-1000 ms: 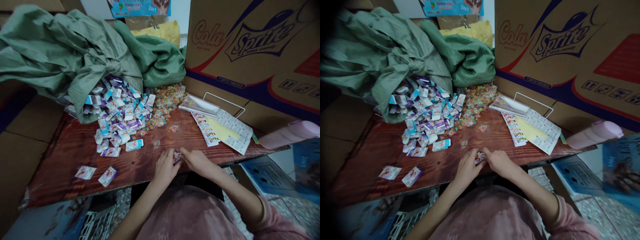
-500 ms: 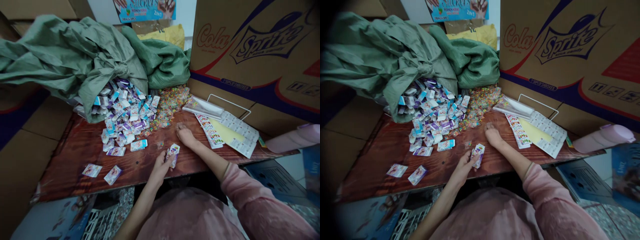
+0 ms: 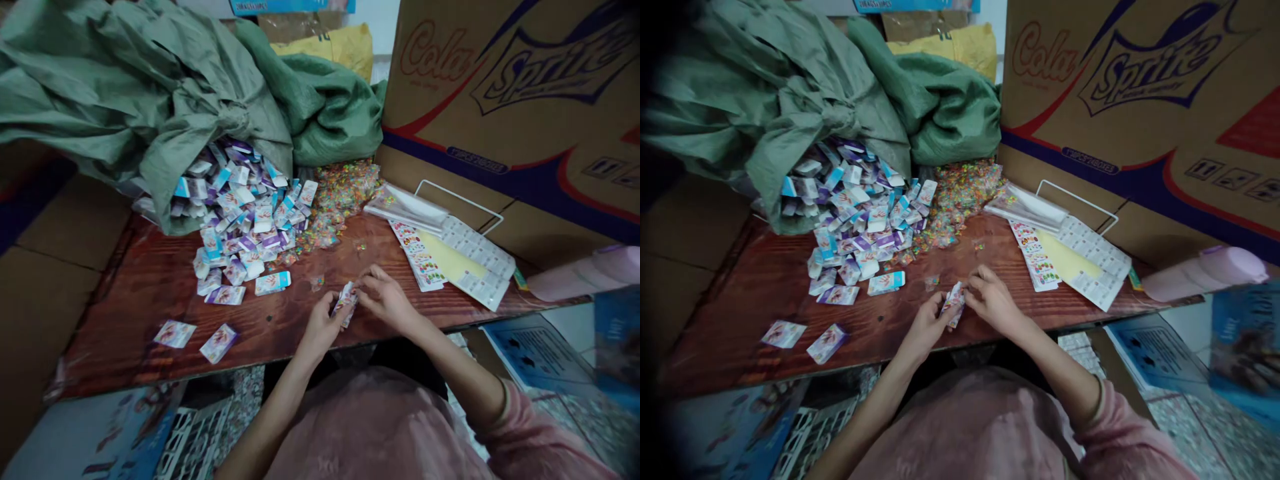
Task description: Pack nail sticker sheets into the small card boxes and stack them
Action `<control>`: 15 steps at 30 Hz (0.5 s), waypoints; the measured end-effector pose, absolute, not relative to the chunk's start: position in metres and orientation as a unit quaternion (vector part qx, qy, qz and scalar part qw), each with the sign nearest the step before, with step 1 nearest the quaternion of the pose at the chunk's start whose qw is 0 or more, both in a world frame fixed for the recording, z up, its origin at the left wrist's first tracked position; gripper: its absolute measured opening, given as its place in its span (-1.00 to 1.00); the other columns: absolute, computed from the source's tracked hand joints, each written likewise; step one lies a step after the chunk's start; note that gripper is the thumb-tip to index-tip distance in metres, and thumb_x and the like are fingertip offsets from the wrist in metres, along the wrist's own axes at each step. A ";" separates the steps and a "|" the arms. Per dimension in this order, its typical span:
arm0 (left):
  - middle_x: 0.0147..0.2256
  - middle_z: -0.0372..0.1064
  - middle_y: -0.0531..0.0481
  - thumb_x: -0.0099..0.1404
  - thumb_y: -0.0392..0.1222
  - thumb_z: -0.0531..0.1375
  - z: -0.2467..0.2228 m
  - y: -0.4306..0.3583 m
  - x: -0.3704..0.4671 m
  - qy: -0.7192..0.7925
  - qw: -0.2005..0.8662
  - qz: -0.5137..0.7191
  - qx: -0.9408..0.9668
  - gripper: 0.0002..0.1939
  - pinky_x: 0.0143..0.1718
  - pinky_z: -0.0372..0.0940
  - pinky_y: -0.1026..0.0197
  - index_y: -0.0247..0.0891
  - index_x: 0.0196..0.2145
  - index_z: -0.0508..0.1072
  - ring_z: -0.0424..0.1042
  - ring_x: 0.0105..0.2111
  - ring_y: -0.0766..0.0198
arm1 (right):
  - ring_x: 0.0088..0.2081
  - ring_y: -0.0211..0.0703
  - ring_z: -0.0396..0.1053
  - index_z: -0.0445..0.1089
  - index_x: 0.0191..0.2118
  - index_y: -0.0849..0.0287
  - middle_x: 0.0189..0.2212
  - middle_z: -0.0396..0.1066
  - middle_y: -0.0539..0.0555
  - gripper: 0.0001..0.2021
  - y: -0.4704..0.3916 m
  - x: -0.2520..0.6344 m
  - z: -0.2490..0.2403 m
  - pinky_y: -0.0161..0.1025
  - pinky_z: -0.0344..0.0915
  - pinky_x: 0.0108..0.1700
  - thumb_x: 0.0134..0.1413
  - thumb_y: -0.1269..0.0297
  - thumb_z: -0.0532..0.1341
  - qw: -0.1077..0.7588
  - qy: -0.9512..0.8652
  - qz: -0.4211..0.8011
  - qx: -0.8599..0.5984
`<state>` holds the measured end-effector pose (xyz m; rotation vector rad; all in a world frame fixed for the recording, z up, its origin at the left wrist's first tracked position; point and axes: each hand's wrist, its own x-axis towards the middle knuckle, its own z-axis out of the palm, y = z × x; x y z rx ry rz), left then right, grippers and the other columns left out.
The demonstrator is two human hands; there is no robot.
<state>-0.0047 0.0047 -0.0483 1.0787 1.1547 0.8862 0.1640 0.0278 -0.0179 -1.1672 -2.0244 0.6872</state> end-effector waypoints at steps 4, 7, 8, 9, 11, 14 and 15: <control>-0.40 0.33 0.04 0.13 -0.03 0.23 -0.055 0.005 -0.006 0.509 0.568 0.373 0.528 -0.71 -0.50 0.19 0.36 -0.28 -0.28 0.38 0.28 -0.45 0.35 | -0.25 -0.20 0.35 0.43 -0.22 0.18 -0.31 0.36 0.07 -0.86 0.022 0.160 -0.029 -0.28 0.30 -0.18 0.15 0.45 0.14 0.361 -0.771 0.254 -0.459; -0.39 0.36 0.04 0.14 -0.04 0.22 -0.060 0.008 -0.004 0.523 0.543 0.367 0.546 -0.72 -0.46 0.20 0.33 -0.27 -0.26 0.38 0.29 -0.44 0.33 | -0.21 -0.19 0.35 0.45 -0.22 0.17 -0.28 0.38 0.09 -0.86 0.019 0.160 -0.033 -0.28 0.29 -0.14 0.15 0.45 0.16 0.365 -0.776 0.220 -0.465; -0.40 0.36 0.05 0.14 -0.04 0.22 -0.060 0.009 -0.003 0.526 0.539 0.364 0.548 -0.72 -0.45 0.20 0.32 -0.27 -0.26 0.38 0.29 -0.45 0.32 | -0.21 -0.19 0.35 0.46 -0.23 0.17 -0.28 0.39 0.09 -0.86 0.018 0.161 -0.033 -0.27 0.28 -0.14 0.14 0.45 0.17 0.367 -0.776 0.208 -0.469; -0.42 0.36 0.05 0.14 -0.04 0.22 -0.059 0.010 -0.001 0.526 0.537 0.362 0.551 -0.72 -0.44 0.21 0.31 -0.27 -0.27 0.38 0.29 -0.46 0.32 | -0.22 -0.19 0.35 0.47 -0.25 0.17 -0.29 0.40 0.08 -0.87 0.017 0.161 -0.034 -0.27 0.28 -0.15 0.13 0.45 0.19 0.372 -0.773 0.199 -0.474; -0.43 0.36 0.06 0.14 -0.05 0.21 -0.055 0.010 0.001 0.522 0.526 0.365 0.564 -0.75 -0.39 0.22 0.29 -0.27 -0.29 0.38 0.31 -0.45 0.31 | -0.26 -0.20 0.34 0.48 -0.28 0.17 -0.35 0.41 0.07 -0.89 0.016 0.162 -0.034 -0.27 0.28 -0.17 0.11 0.46 0.21 0.378 -0.770 0.193 -0.476; -0.43 0.37 0.07 0.13 -0.08 0.22 -0.049 0.010 0.003 0.513 0.505 0.374 0.584 -0.79 -0.33 0.22 0.28 -0.27 -0.34 0.40 0.33 -0.40 0.29 | -0.29 -0.20 0.34 0.49 -0.30 0.17 -0.43 0.41 0.04 -0.90 0.015 0.164 -0.034 -0.25 0.26 -0.14 0.09 0.47 0.23 0.366 -0.791 0.193 -0.451; -0.44 0.37 0.07 0.12 -0.09 0.22 -0.047 0.010 0.002 0.513 0.502 0.374 0.588 -0.80 -0.33 0.21 0.29 -0.27 -0.36 0.40 0.33 -0.40 0.29 | -0.28 -0.19 0.35 0.49 -0.29 0.17 -0.42 0.42 0.04 -0.90 0.015 0.165 -0.033 -0.24 0.26 -0.12 0.09 0.46 0.24 0.364 -0.795 0.194 -0.445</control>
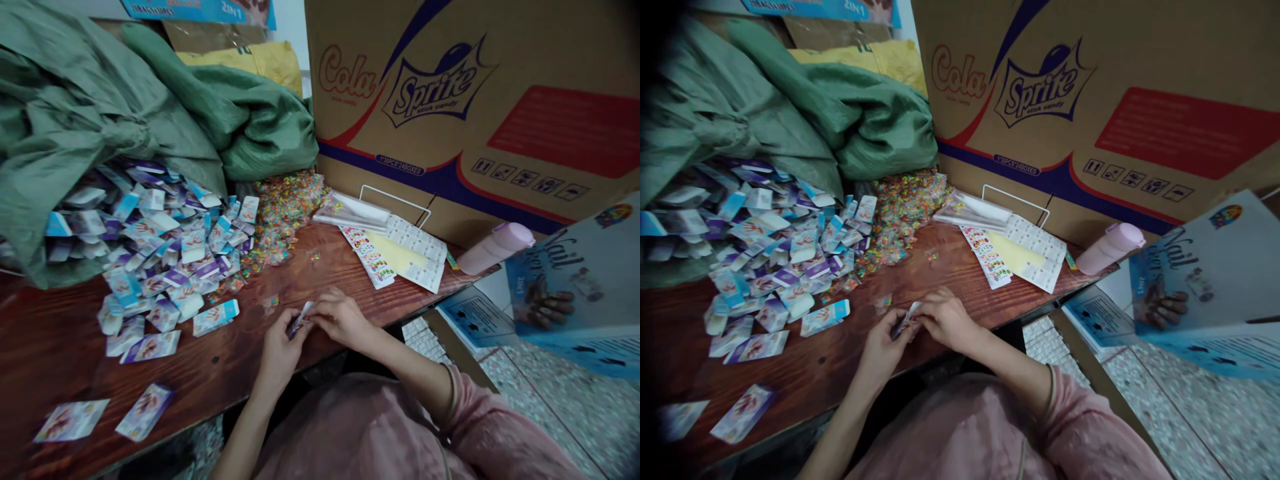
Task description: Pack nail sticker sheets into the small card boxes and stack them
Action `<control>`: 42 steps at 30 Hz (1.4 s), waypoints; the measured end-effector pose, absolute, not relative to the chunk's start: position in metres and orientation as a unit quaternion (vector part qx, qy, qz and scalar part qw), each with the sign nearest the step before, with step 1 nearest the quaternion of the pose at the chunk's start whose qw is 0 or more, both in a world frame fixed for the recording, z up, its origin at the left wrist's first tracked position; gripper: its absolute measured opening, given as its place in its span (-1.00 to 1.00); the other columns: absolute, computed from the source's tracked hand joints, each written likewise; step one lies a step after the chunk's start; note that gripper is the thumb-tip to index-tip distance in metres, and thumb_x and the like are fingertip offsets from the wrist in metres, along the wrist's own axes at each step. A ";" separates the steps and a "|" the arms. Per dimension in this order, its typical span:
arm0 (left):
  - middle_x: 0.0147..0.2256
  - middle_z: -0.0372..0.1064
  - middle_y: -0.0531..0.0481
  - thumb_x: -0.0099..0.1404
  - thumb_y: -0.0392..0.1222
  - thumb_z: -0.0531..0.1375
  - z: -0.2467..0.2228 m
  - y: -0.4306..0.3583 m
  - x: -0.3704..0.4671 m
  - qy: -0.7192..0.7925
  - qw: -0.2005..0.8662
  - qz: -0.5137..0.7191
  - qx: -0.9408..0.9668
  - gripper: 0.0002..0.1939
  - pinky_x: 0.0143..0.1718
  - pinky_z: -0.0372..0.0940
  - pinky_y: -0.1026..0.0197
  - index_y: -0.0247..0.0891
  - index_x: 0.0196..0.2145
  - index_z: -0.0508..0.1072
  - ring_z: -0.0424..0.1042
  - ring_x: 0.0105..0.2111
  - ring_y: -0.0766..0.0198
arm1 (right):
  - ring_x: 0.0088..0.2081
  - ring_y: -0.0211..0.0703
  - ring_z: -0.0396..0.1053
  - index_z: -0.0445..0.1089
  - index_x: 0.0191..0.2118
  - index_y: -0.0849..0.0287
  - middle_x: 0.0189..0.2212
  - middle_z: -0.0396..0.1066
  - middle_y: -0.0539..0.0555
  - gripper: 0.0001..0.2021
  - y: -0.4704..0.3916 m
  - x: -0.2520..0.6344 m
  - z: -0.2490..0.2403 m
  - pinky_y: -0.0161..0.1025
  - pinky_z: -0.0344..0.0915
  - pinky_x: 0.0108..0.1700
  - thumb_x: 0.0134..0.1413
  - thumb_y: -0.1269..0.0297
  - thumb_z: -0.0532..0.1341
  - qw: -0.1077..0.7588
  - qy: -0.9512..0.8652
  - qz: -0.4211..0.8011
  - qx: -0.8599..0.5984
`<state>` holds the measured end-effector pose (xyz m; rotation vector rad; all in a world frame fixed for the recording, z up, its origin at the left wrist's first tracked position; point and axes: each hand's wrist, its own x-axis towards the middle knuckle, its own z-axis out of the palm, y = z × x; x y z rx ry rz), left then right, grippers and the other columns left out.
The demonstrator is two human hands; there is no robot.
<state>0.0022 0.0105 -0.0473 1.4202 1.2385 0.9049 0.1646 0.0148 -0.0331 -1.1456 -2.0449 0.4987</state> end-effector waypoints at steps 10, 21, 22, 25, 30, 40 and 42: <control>-0.39 0.39 0.02 0.10 0.00 0.24 -0.058 0.014 0.004 0.519 0.539 0.374 0.548 -0.68 -0.39 0.25 0.27 -0.28 -0.28 0.37 0.34 -0.41 0.27 | -0.19 -0.23 0.38 0.40 -0.09 0.14 -0.28 0.43 0.04 -0.75 0.010 0.164 -0.039 -0.01 -0.07 0.29 0.18 0.49 0.08 0.379 -0.788 0.125 -0.468; -0.35 0.44 0.00 0.01 0.06 0.33 -0.065 0.011 0.009 0.510 0.604 0.379 0.481 -0.57 -0.37 0.27 0.28 -0.29 -0.25 0.43 0.38 -0.37 0.27 | -0.18 -0.23 0.39 0.42 -0.08 0.10 -0.30 0.48 0.02 -0.62 0.011 0.171 -0.032 -0.03 -0.08 0.26 0.02 0.60 0.09 0.305 -0.823 0.206 -0.432; -0.34 0.45 -0.01 0.02 0.09 0.32 -0.065 0.010 0.010 0.510 0.617 0.386 0.459 -0.55 -0.38 0.27 0.29 -0.29 -0.24 0.43 0.39 -0.37 0.27 | -0.17 -0.21 0.37 0.42 -0.07 0.11 -0.29 0.49 0.03 -0.62 0.011 0.171 -0.031 -0.03 -0.07 0.26 0.02 0.59 0.10 0.300 -0.826 0.202 -0.432; -0.29 0.47 -0.03 0.02 0.16 0.30 -0.063 0.007 0.011 0.514 0.649 0.405 0.390 -0.49 -0.35 0.30 0.29 -0.29 -0.20 0.45 0.41 -0.33 0.27 | -0.16 -0.19 0.35 0.41 -0.05 0.10 -0.28 0.49 0.05 -0.65 0.013 0.171 -0.031 -0.06 -0.01 0.22 0.08 0.55 0.09 0.307 -0.821 0.196 -0.439; -0.33 0.49 -0.03 -0.10 0.18 0.35 -0.057 0.008 0.010 0.522 0.671 0.428 0.306 -0.43 -0.41 0.32 0.29 -0.30 -0.24 0.48 0.45 -0.33 0.23 | -0.15 -0.19 0.33 0.36 0.03 0.10 -0.26 0.49 0.06 -0.63 0.010 0.167 -0.037 -0.01 -0.10 0.25 0.13 0.50 0.08 0.304 -0.831 0.181 -0.429; -0.38 0.48 0.02 -0.17 -0.15 0.43 -0.042 0.013 0.012 0.489 0.724 0.427 0.233 -0.58 -0.55 0.28 0.31 -0.32 -0.32 0.48 0.41 -0.42 0.29 | -0.25 -0.24 0.38 0.37 0.03 0.09 -0.25 0.46 0.02 -0.49 0.017 0.171 -0.049 -0.27 0.30 -0.13 -0.11 0.24 0.39 0.509 -0.578 0.431 -0.470; -0.43 0.46 0.06 -0.17 -0.14 0.43 -0.043 0.012 0.015 0.489 0.717 0.441 0.229 -0.59 -0.58 0.26 0.32 -0.32 -0.34 0.47 0.39 -0.47 0.33 | -0.35 -0.30 0.36 0.35 0.05 0.09 -0.28 0.43 -0.01 -0.34 0.018 0.169 -0.058 -0.33 0.31 -0.25 -0.29 0.20 0.46 0.518 -0.492 0.520 -0.468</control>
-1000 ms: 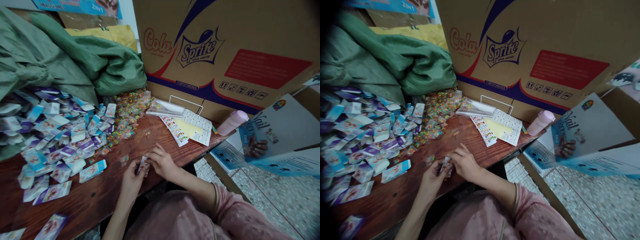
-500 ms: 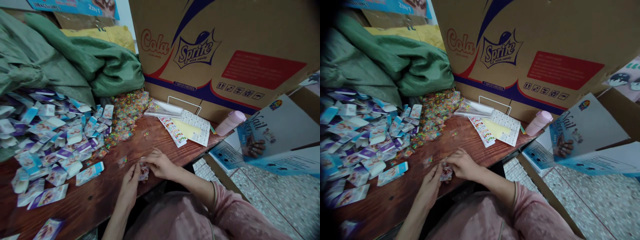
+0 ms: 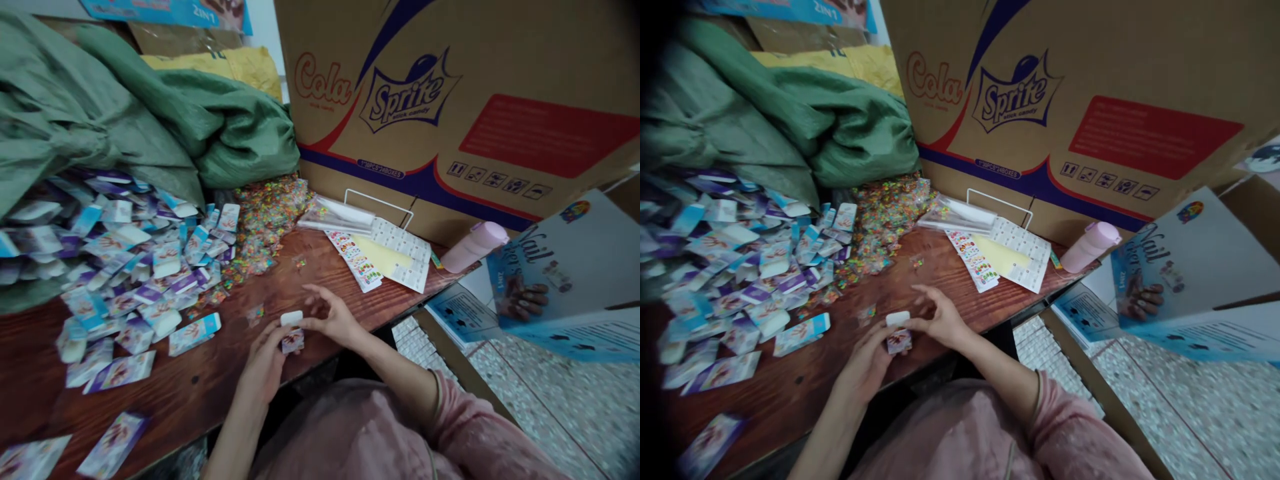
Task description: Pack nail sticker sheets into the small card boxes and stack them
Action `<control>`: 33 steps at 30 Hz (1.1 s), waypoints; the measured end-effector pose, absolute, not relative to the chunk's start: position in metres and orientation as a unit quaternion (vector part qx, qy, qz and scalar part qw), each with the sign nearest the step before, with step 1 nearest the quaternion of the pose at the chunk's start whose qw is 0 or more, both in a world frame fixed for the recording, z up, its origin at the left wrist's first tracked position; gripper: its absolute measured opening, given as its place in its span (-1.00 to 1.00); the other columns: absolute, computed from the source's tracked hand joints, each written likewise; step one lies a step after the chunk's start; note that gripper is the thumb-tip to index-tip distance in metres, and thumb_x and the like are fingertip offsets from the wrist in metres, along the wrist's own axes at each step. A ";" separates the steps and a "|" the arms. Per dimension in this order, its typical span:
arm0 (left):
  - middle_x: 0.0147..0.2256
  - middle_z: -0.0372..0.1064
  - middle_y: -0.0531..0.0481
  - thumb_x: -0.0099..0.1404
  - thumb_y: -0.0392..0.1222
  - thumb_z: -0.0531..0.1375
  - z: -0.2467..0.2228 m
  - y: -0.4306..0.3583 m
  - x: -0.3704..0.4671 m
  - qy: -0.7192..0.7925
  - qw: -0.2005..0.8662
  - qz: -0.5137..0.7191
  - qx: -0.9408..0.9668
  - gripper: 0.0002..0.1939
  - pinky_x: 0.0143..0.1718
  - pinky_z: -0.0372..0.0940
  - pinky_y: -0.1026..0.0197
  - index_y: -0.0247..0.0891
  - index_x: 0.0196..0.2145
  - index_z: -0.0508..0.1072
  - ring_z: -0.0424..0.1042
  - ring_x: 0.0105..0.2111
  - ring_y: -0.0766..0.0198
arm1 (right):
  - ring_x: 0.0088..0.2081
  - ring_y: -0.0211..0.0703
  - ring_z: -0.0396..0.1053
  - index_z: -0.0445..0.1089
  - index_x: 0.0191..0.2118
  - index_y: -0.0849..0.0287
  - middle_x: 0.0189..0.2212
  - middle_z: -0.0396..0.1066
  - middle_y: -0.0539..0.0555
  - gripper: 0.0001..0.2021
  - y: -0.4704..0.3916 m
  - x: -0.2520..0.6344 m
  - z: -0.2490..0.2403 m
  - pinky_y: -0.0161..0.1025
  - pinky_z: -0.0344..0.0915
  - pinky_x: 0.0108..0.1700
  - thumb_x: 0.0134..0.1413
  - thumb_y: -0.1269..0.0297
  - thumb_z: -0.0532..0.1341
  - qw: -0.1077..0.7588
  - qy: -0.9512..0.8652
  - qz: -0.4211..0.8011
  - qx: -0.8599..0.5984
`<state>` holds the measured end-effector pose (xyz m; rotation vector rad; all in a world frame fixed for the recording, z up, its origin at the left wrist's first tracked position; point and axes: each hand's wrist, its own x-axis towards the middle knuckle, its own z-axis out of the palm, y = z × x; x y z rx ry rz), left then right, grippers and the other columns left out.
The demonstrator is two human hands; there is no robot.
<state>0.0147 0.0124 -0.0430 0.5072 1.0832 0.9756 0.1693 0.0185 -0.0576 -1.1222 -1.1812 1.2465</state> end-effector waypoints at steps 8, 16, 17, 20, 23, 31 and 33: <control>-0.54 0.40 0.04 -0.11 0.04 0.40 -0.052 0.007 0.018 0.508 0.672 0.457 0.285 -0.55 -0.64 0.22 0.35 -0.36 -0.39 0.43 0.31 -0.60 0.40 | -0.35 -0.25 0.37 0.55 -0.30 0.16 -0.38 0.44 0.02 -0.74 0.012 0.170 -0.063 -0.25 0.31 -0.22 -0.12 0.12 0.38 0.476 -0.483 0.582 -0.448; -0.51 0.42 0.02 -0.12 0.03 0.41 -0.059 0.006 0.011 0.479 0.699 0.451 0.280 -0.54 -0.57 0.27 0.35 -0.36 -0.35 0.47 0.35 -0.56 0.39 | -0.30 -0.17 0.41 0.56 -0.28 0.13 -0.37 0.46 0.09 -0.80 0.008 0.170 -0.052 -0.22 0.33 -0.23 0.05 0.14 0.29 0.447 -0.635 0.431 -0.459; -0.48 0.44 -0.01 -0.09 0.02 0.41 -0.060 0.006 0.010 0.470 0.706 0.442 0.292 -0.54 -0.54 0.29 0.34 -0.36 -0.31 0.48 0.37 -0.54 0.37 | -0.32 -0.17 0.41 0.56 -0.31 0.14 -0.39 0.47 0.08 -0.80 0.009 0.169 -0.054 -0.21 0.33 -0.23 0.02 0.14 0.31 0.452 -0.613 0.445 -0.471; -0.38 0.48 -0.07 -0.01 -0.01 0.37 -0.064 0.003 0.010 0.462 0.702 0.434 0.325 -0.52 -0.49 0.30 0.32 -0.35 -0.19 0.49 0.40 -0.48 0.33 | -0.33 -0.17 0.44 0.55 -0.27 0.15 -0.37 0.51 0.06 -0.74 0.013 0.169 -0.061 -0.20 0.35 -0.20 -0.12 0.14 0.37 0.454 -0.537 0.518 -0.487; -0.34 0.50 -0.05 0.05 -0.05 0.34 -0.068 -0.002 0.011 0.464 0.667 0.460 0.357 -0.51 -0.42 0.30 0.31 -0.28 -0.08 0.42 0.44 -0.42 0.30 | -0.32 -0.18 0.45 0.54 -0.25 0.14 -0.33 0.54 0.05 -0.71 0.016 0.171 -0.063 -0.19 0.35 -0.17 -0.15 0.14 0.37 0.449 -0.475 0.577 -0.490; -0.31 0.48 -0.05 0.17 -0.12 0.25 -0.071 -0.004 0.013 0.441 0.623 0.458 0.455 -0.74 -0.31 0.29 0.29 -0.25 -0.21 0.37 0.44 -0.33 0.26 | -0.40 -0.22 0.44 0.57 -0.34 0.16 -0.40 0.55 0.03 -0.77 0.017 0.174 -0.058 -0.22 0.34 -0.20 -0.22 0.21 0.40 0.432 -0.407 0.630 -0.500; -0.32 0.47 -0.04 0.18 -0.10 0.23 -0.072 -0.004 0.013 0.448 0.617 0.452 0.464 -0.75 -0.31 0.28 0.29 -0.25 -0.22 0.34 0.43 -0.33 0.27 | -0.37 -0.20 0.44 0.57 -0.34 0.15 -0.39 0.55 0.04 -0.79 0.016 0.175 -0.058 -0.20 0.33 -0.18 -0.18 0.20 0.38 0.430 -0.441 0.609 -0.501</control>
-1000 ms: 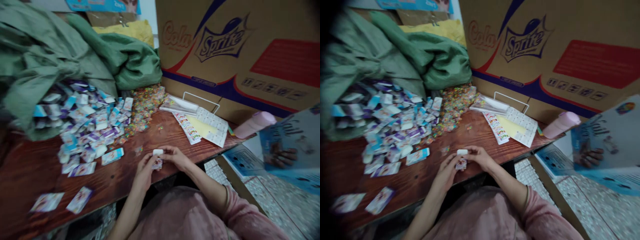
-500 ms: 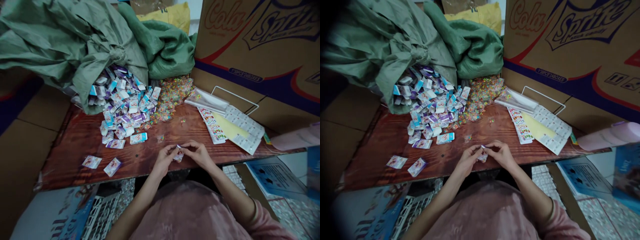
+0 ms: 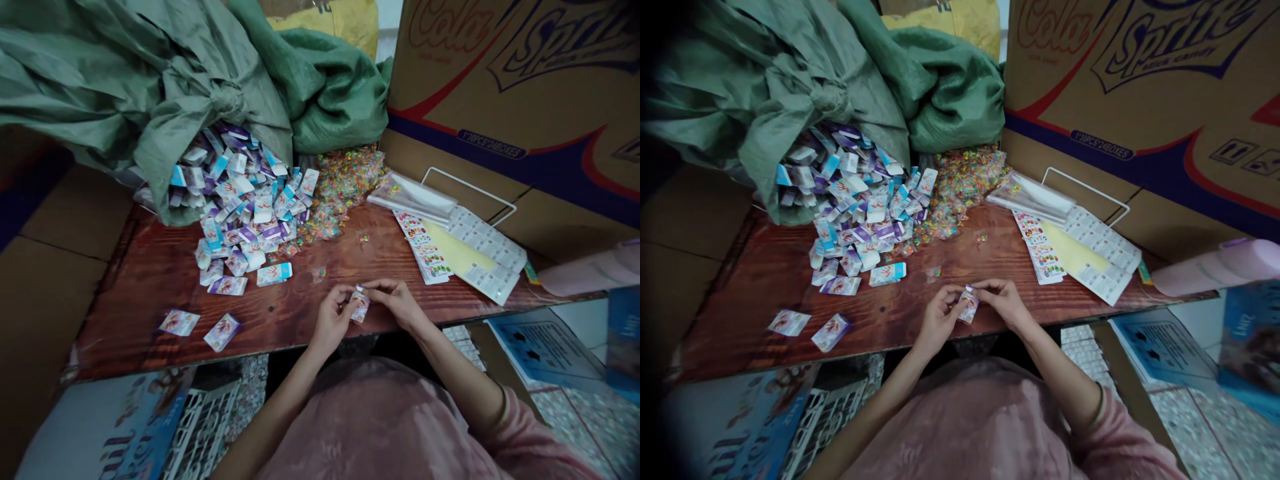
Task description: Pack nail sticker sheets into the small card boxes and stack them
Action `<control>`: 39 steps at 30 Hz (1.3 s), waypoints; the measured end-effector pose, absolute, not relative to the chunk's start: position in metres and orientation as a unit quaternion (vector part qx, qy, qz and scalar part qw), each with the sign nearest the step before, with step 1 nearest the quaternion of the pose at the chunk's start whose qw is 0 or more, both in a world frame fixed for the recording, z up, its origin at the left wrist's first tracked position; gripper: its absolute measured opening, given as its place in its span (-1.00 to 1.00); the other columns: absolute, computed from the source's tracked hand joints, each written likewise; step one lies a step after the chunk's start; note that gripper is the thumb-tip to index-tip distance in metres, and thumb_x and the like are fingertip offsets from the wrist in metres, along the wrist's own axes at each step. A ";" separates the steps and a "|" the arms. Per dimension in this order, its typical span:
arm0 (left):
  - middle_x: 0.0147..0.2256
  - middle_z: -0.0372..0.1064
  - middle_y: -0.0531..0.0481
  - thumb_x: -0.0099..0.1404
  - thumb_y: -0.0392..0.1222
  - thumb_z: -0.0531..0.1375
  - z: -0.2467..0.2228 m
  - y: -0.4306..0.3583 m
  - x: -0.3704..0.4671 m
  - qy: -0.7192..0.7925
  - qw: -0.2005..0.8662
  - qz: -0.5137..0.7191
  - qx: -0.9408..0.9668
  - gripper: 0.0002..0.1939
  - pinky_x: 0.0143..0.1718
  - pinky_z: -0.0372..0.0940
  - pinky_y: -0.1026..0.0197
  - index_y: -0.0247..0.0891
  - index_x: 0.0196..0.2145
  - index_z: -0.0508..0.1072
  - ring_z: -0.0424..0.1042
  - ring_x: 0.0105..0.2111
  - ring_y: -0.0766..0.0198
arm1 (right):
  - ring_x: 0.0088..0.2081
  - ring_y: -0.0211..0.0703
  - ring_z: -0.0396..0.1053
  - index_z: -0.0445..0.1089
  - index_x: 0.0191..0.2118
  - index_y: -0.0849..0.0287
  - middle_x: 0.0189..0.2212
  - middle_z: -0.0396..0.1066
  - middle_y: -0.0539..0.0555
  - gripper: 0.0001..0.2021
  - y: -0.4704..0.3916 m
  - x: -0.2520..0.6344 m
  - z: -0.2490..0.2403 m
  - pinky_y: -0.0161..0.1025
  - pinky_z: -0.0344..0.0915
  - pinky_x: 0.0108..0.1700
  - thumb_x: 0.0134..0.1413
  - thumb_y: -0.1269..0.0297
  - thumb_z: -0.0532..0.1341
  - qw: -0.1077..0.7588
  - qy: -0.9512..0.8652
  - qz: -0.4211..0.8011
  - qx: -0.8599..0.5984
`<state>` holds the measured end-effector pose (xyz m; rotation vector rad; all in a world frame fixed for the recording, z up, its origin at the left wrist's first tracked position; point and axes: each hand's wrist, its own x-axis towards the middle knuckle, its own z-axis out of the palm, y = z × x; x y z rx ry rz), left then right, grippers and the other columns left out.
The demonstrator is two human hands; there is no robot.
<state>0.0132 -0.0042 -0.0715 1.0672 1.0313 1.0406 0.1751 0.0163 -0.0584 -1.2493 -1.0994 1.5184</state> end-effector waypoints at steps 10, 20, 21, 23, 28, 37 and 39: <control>-0.42 0.43 0.06 0.09 -0.12 0.30 -0.072 -0.005 0.015 0.443 0.643 0.459 0.424 -0.68 -0.37 0.27 0.32 -0.21 -0.27 0.26 0.41 -0.43 0.33 | -0.34 -0.21 0.37 0.55 -0.23 0.13 -0.41 0.43 0.06 -0.80 0.014 0.185 -0.049 -0.24 0.28 -0.25 0.13 0.19 0.22 0.387 -0.684 0.446 -0.429; -0.40 0.44 0.05 0.05 -0.11 0.34 -0.072 -0.005 0.009 0.424 0.675 0.474 0.374 -0.58 -0.36 0.33 0.29 -0.22 -0.18 0.29 0.43 -0.44 0.32 | -0.14 -0.16 0.36 0.42 0.04 0.08 -0.21 0.38 0.11 -0.69 -0.005 0.176 -0.057 -0.19 0.30 -0.08 0.23 0.18 0.14 0.382 -0.685 0.468 -0.407; -0.41 0.44 0.06 0.05 -0.11 0.34 -0.073 -0.005 0.009 0.422 0.679 0.474 0.369 -0.57 -0.38 0.33 0.29 -0.22 -0.17 0.28 0.43 -0.46 0.33 | -0.15 -0.15 0.37 0.42 0.04 0.08 -0.22 0.38 0.11 -0.69 -0.006 0.175 -0.059 -0.19 0.31 -0.08 0.23 0.18 0.13 0.388 -0.683 0.462 -0.412; -0.42 0.43 0.07 0.05 -0.10 0.34 -0.073 -0.004 0.010 0.423 0.685 0.475 0.355 -0.54 -0.45 0.34 0.29 -0.22 -0.15 0.26 0.42 -0.50 0.34 | -0.17 -0.14 0.37 0.43 0.02 0.08 -0.24 0.39 0.12 -0.70 -0.006 0.174 -0.061 -0.17 0.31 -0.09 0.23 0.19 0.13 0.395 -0.684 0.445 -0.422; -0.44 0.39 0.10 0.05 -0.04 0.33 -0.066 -0.005 0.004 0.435 0.695 0.434 0.374 -0.45 -0.65 0.27 0.37 -0.22 -0.09 0.19 0.35 -0.62 0.40 | -0.02 -0.04 0.34 0.46 -0.07 0.05 -0.09 0.36 0.15 -0.75 -0.001 0.181 -0.056 -0.10 0.30 0.01 0.12 0.19 0.24 0.369 -0.720 0.411 -0.419; -0.43 0.35 0.09 0.20 0.06 0.20 -0.037 -0.030 -0.068 0.583 0.516 0.386 0.495 -0.58 -0.51 0.27 0.30 -0.22 -0.07 0.31 0.35 -0.54 0.37 | -0.03 -0.04 0.37 0.43 -0.11 0.05 -0.07 0.37 0.13 -0.75 0.018 0.137 -0.044 -0.14 0.31 0.01 0.05 0.20 0.29 0.281 -0.813 0.415 -0.297; -0.34 0.40 0.00 0.24 0.05 0.16 -0.037 -0.041 -0.090 0.689 0.312 0.388 0.527 -0.66 -0.27 0.32 0.17 -0.21 -0.13 0.37 0.41 -0.33 0.23 | -0.04 -0.05 0.36 0.43 -0.16 0.06 -0.10 0.36 0.12 -0.79 0.027 0.114 -0.044 -0.11 0.29 0.02 0.05 0.20 0.30 0.314 -0.808 0.400 -0.299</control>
